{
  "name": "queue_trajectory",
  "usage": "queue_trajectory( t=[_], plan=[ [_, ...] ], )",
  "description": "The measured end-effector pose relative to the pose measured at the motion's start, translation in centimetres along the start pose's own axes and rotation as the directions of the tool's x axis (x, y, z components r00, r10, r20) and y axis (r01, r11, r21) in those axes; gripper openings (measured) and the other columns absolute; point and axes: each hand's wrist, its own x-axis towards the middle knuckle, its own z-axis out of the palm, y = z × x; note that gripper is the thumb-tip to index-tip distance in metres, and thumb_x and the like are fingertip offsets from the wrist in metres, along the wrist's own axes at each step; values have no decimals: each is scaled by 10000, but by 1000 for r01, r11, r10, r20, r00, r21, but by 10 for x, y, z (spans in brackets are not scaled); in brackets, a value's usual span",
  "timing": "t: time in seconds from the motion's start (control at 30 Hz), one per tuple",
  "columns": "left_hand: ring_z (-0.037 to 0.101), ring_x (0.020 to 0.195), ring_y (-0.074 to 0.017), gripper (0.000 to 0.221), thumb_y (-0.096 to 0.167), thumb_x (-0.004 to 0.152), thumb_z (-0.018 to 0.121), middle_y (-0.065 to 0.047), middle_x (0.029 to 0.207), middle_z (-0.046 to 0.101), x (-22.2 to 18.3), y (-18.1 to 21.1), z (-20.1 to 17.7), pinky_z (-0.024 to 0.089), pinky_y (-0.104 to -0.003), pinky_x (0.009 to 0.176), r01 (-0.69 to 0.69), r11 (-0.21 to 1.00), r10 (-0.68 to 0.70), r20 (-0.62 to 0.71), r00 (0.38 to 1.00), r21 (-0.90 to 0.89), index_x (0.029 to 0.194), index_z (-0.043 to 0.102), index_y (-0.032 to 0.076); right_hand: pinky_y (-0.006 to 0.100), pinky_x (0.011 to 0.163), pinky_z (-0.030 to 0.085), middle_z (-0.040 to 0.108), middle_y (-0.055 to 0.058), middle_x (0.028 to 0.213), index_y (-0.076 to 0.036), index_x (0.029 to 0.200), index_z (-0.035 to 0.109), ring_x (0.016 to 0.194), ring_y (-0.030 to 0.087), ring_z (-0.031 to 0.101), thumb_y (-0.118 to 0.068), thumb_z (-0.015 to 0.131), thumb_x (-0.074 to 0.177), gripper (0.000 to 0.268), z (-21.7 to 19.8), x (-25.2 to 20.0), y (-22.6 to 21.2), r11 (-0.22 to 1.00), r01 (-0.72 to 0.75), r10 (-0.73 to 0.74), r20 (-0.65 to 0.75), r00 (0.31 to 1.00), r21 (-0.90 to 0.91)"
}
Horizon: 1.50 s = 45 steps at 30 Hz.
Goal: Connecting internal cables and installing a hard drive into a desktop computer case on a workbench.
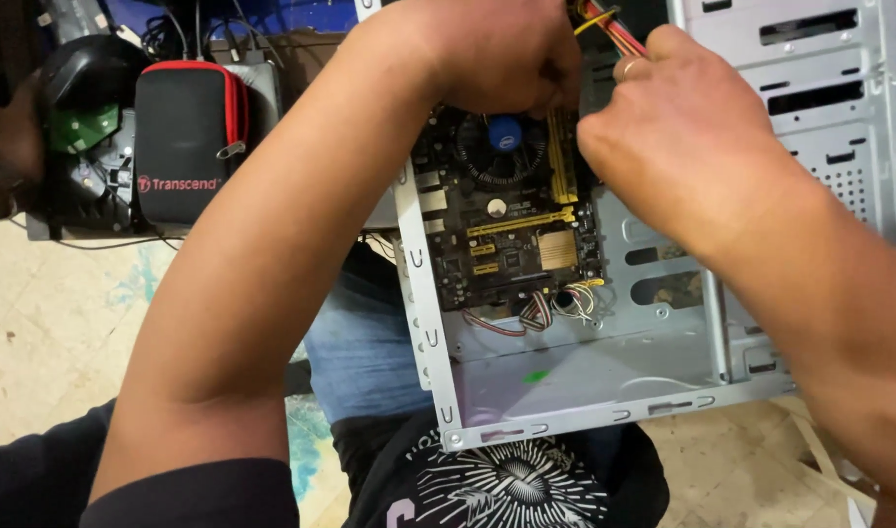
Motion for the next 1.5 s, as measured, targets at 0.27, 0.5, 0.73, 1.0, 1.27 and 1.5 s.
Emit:
queue_trajectory(
  t=[0.27, 0.5, 0.73, 1.0, 1.27, 1.5],
  plan=[
    [667, 744, -324, 182, 300, 918, 672, -29, 862, 756, 2, -4, 5, 471, -512, 598, 11, 1000, -12, 27, 1000, 27, 1016, 823, 276, 315, 855, 360, 702, -49, 625, -337, 568, 648, 610, 161, 601, -197, 698, 669, 180, 2, 8, -5, 1000, -20, 22, 95, 995, -22],
    [674, 729, -314, 202, 271, 889, 688, -19, 850, 765, 2, -4, 6, 476, -502, 593, 6, 1000, -6, 8, 1000, 3, 1035, 827, 261, 326, 853, 376, 749, -38, 705, -346, 632, 692, 670, 175, 650, -200, 687, 730, 176, -5, 8, -2, 1000, 8, -6, 151, 989, -10],
    [675, 813, -317, 247, 258, 887, 665, -17, 923, 772, 0, 3, -2, 481, -508, 641, 51, 998, -50, 47, 998, -21, 1068, 833, 262, 325, 867, 351, 732, -52, 683, -337, 619, 675, 667, 156, 633, -194, 683, 742, 189, -9, 9, -2, 1000, 8, -6, 186, 983, -10],
    [678, 883, -383, 220, 278, 889, 646, -43, 920, 764, -2, 16, -16, 509, -564, 677, 179, 984, -174, 135, 976, -22, 1035, 809, 296, 339, 860, 374, 745, -24, 683, -337, 620, 694, 639, 177, 665, -214, 675, 758, 186, -7, 11, -2, 1000, 1, -4, 143, 990, 26],
    [671, 955, -385, 256, 280, 906, 625, -51, 976, 764, -5, 23, -24, 523, -573, 710, 227, 974, -223, 181, 958, -4, 1096, 797, 285, 337, 850, 372, 719, -40, 645, -329, 591, 661, 590, 167, 624, -188, 682, 759, 220, -8, 12, -2, 999, 4, -9, 139, 990, 37],
    [658, 968, -353, 278, 275, 920, 594, -57, 981, 757, -5, 26, -31, 510, -552, 732, 288, 955, -263, 252, 931, -68, 1127, 777, 241, 320, 865, 362, 704, -79, 631, -335, 575, 632, 586, 138, 593, -137, 683, 810, 312, -15, 13, -3, 999, 3, -11, 216, 976, 38]
  ],
)
